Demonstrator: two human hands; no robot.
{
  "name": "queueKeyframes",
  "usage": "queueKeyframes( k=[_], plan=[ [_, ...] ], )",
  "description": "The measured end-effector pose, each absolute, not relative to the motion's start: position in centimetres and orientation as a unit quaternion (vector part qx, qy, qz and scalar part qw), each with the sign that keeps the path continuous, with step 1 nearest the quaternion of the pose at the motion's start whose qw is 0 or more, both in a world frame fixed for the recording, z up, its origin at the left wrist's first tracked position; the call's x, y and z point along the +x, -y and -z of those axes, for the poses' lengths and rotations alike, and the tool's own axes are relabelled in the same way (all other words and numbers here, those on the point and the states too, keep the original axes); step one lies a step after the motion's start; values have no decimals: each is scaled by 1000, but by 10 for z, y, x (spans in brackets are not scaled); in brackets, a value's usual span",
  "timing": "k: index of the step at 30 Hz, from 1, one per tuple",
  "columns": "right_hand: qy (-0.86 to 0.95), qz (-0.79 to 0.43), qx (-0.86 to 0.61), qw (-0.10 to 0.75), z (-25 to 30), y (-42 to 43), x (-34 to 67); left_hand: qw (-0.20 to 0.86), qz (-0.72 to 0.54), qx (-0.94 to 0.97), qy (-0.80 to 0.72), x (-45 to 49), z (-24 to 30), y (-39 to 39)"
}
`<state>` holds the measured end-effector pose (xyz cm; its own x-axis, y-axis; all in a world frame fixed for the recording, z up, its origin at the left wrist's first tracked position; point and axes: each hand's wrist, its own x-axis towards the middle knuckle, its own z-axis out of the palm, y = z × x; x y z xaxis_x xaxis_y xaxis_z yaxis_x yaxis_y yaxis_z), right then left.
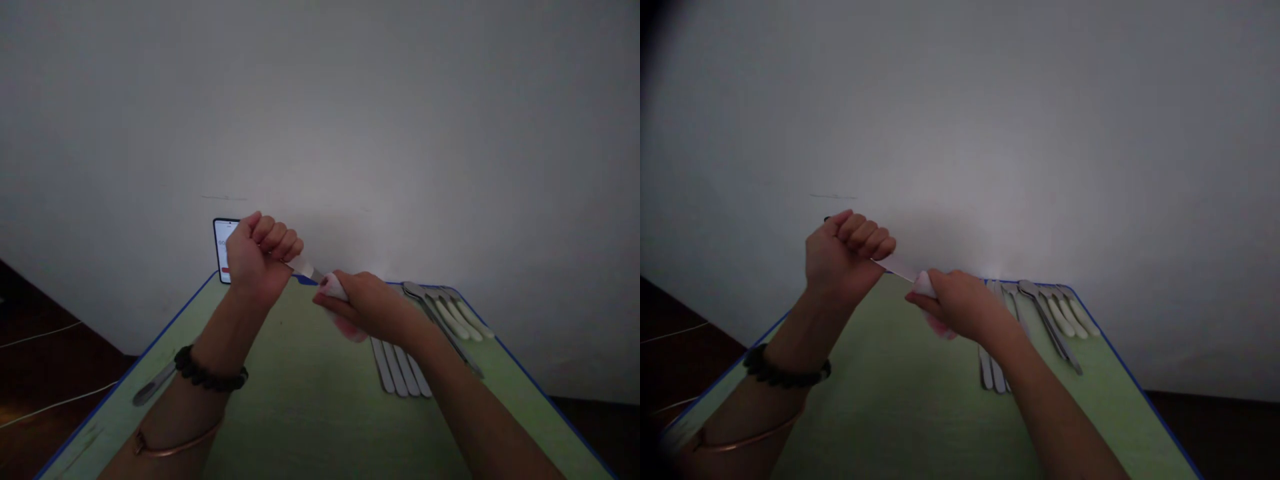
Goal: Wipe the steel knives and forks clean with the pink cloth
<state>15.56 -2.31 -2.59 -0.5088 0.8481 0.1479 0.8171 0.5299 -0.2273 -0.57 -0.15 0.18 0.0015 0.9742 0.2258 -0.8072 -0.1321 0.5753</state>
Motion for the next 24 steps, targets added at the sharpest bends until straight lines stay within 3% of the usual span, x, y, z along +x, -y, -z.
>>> queueKeyframes(
  k=[7,13,17,24],
  plan=[
    [881,-121,-451,72,21,20,168,548,-695,402,-232,-25,-8,-6],
    [878,-50,-470,71,21,23,163,446,-621,590,-259,12,19,-4],
    [866,2,-495,64,21,27,160,434,-583,631,-270,26,30,0],
    [824,-17,-545,156,14,18,175,411,-646,579,-280,17,26,-7]
  ],
)
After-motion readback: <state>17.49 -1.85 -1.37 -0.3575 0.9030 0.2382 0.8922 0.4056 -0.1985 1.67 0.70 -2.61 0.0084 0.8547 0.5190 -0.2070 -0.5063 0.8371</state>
